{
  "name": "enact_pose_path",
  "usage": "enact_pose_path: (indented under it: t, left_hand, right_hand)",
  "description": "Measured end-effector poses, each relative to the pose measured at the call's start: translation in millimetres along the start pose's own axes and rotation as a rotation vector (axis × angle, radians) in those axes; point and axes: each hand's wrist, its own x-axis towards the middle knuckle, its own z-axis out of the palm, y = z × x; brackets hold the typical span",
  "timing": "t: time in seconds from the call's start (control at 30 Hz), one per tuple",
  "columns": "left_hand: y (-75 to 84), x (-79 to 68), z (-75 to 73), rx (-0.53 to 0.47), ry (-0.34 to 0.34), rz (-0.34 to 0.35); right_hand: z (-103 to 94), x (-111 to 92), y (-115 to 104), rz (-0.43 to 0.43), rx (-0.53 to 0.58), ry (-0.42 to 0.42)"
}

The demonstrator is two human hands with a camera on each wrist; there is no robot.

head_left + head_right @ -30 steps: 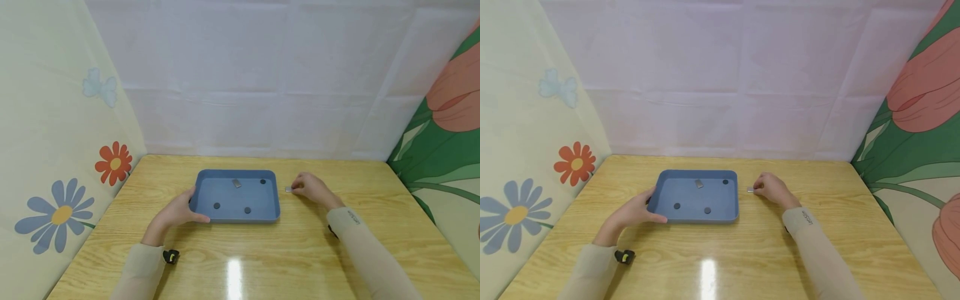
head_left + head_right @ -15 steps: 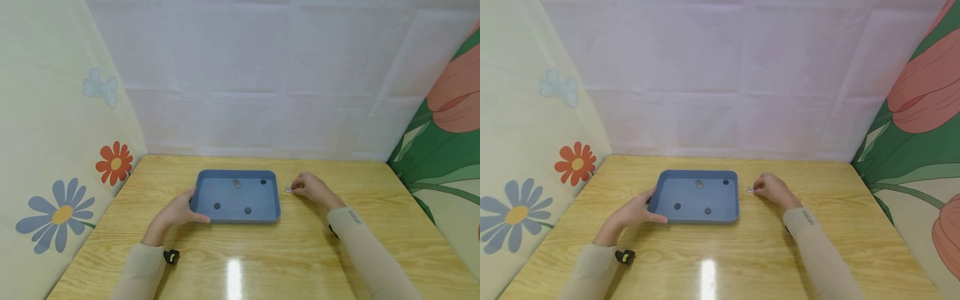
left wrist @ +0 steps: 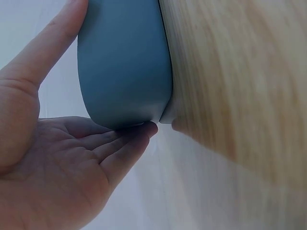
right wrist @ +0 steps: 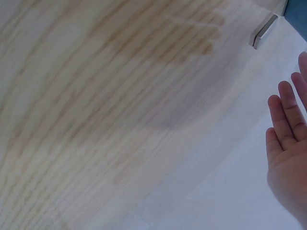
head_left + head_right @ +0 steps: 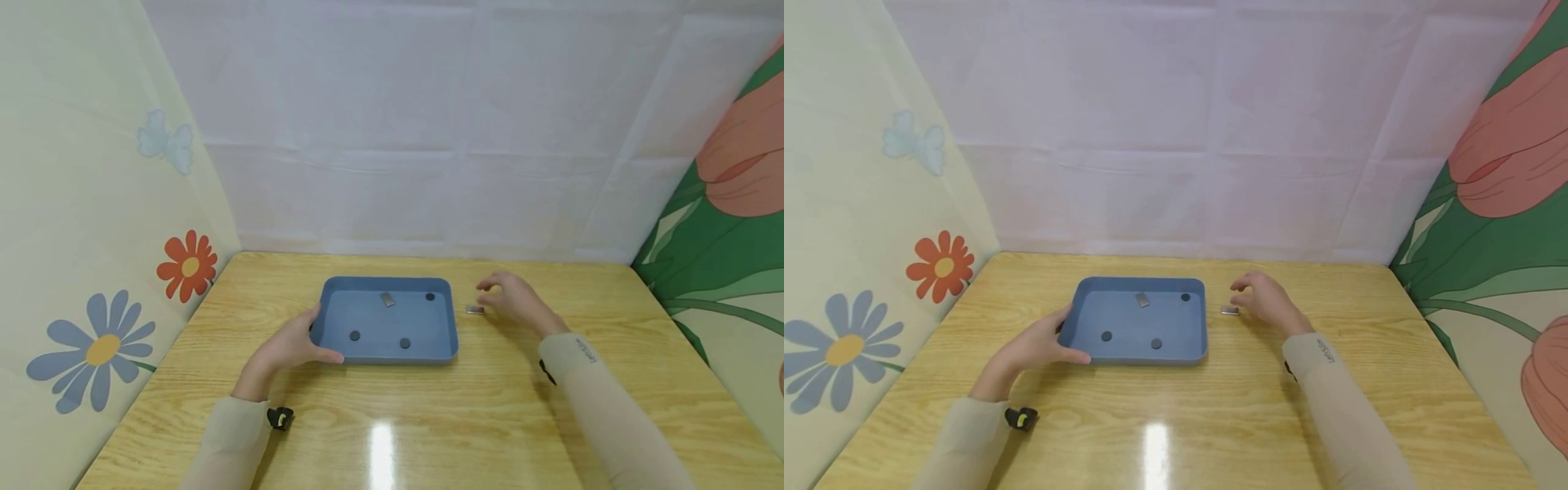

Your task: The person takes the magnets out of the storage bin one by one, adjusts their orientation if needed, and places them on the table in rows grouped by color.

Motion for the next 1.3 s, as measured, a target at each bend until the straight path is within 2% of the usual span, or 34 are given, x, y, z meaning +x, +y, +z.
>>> enact_pose_path:
  t: [0.27,0.53,1.0,1.3]
  left_hand:
    - [1.9,-1.4,-0.8,-0.004,0.008,0.001]
    - [0.9,-1.2,-1.0,0.002,0.011,0.005]
    - [0.3,-0.9,-0.8,-0.001,0.012,0.01]
    - [-0.8,0.1,0.6,-0.017,0.008,0.019]
  right_hand:
    - [-1.6,1.8,-10.1,-0.023,-0.029,-0.001]
    - [3.0,8.3,-31.4,-0.062,-0.042,0.012]
    - [21.5,26.6,-77.9,-0.135,-0.036,0.002]
    - [41.3,37.1,-101.3,-0.105,0.009,-0.032]
